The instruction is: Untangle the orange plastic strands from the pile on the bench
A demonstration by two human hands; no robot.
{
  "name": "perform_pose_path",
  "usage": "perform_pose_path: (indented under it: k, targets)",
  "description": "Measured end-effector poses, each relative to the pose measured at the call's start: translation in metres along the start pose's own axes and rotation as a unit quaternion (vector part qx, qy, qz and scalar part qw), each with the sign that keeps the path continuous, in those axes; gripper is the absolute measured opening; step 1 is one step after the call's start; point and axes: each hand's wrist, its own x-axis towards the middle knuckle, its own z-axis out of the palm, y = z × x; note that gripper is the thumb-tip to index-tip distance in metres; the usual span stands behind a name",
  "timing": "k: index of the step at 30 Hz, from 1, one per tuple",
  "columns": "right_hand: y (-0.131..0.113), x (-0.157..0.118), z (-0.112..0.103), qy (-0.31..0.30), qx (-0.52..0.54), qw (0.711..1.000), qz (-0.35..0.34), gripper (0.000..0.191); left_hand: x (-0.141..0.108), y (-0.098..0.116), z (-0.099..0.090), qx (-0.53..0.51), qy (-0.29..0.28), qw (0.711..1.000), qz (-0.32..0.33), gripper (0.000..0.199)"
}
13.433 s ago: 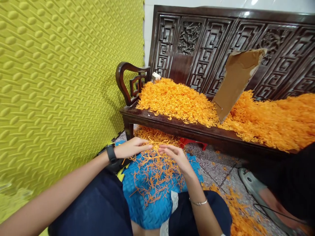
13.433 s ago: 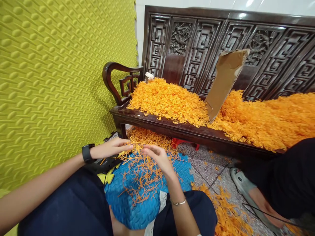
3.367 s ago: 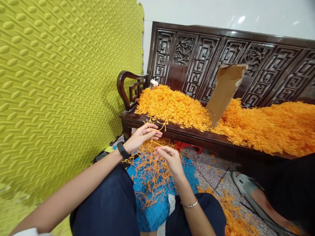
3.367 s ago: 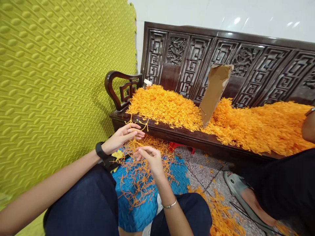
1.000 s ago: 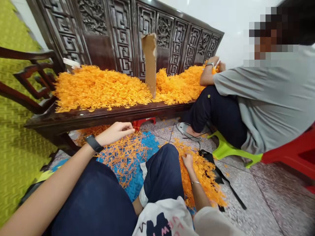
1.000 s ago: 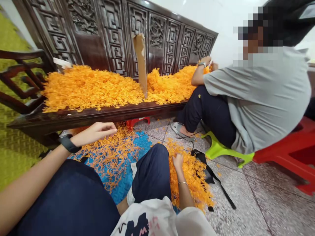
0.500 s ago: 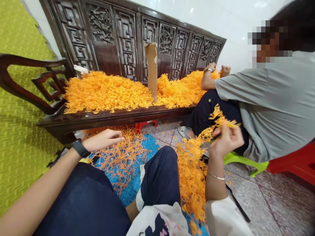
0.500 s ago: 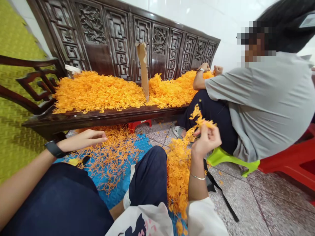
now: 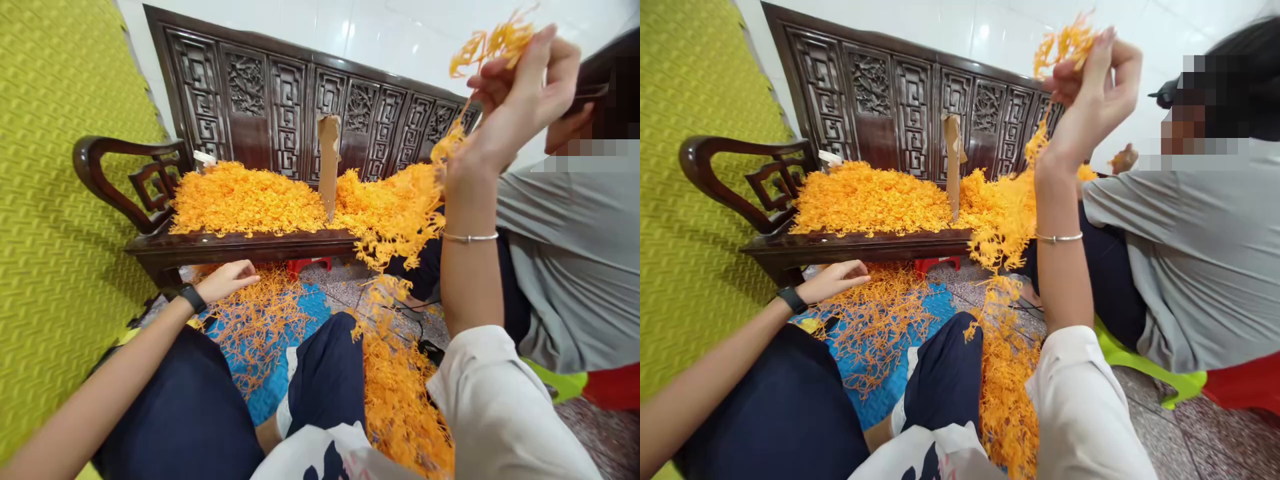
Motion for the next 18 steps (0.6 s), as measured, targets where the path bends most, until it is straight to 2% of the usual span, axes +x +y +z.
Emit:
perform_pose_path:
  k: [4, 6, 8, 10, 12, 14, 15, 16, 18]
  targets:
    - [-0.004, 0.034, 0.012, 0.011, 0.036, 0.999, -0.005, 0.011, 0.019, 0.021, 0.004, -0.098, 0.037, 0.994, 0.026, 0.042]
    - [-0.013, 0.048, 0.015, 0.016, 0.051, 0.998, -0.031, 0.016, 0.036, 0.046, 0.007, -0.149, 0.044, 0.986, 0.067, 0.055]
    - [-0.024, 0.058, 0.02, 0.013, 0.054, 0.998, -0.036, 0.021, 0.057, 0.082, 0.016, -0.219, 0.036, 0.968, 0.121, 0.077]
    - [-0.034, 0.063, 0.028, 0.011, 0.047, 0.999, -0.026, 0.02, 0.082, 0.124, 0.034, -0.265, 0.027, 0.95, 0.165, 0.102]
    - [-0.041, 0.062, 0.036, 0.005, 0.032, 0.999, -0.031, 0.014, 0.107, 0.166, 0.062, -0.327, -0.033, 0.927, 0.18, 0.114]
    - [-0.047, 0.058, 0.042, 0.002, 0.014, 0.999, -0.039, 0.012, 0.128, 0.204, 0.097, -0.396, -0.095, 0.898, 0.168, 0.12]
    - [-0.048, 0.056, 0.045, -0.001, 0.007, 0.999, -0.041, 0.013, 0.137, 0.22, 0.113, -0.436, -0.081, 0.885, 0.145, 0.113]
    - [-0.048, 0.056, 0.047, -0.005, -0.001, 0.999, -0.043, 0.014, 0.144, 0.233, 0.129, -0.473, -0.039, 0.874, 0.103, 0.096]
    - [-0.046, 0.062, 0.049, -0.011, -0.005, 0.999, -0.046, 0.017, 0.153, 0.251, 0.153, -0.491, 0.008, 0.868, 0.074, 0.056]
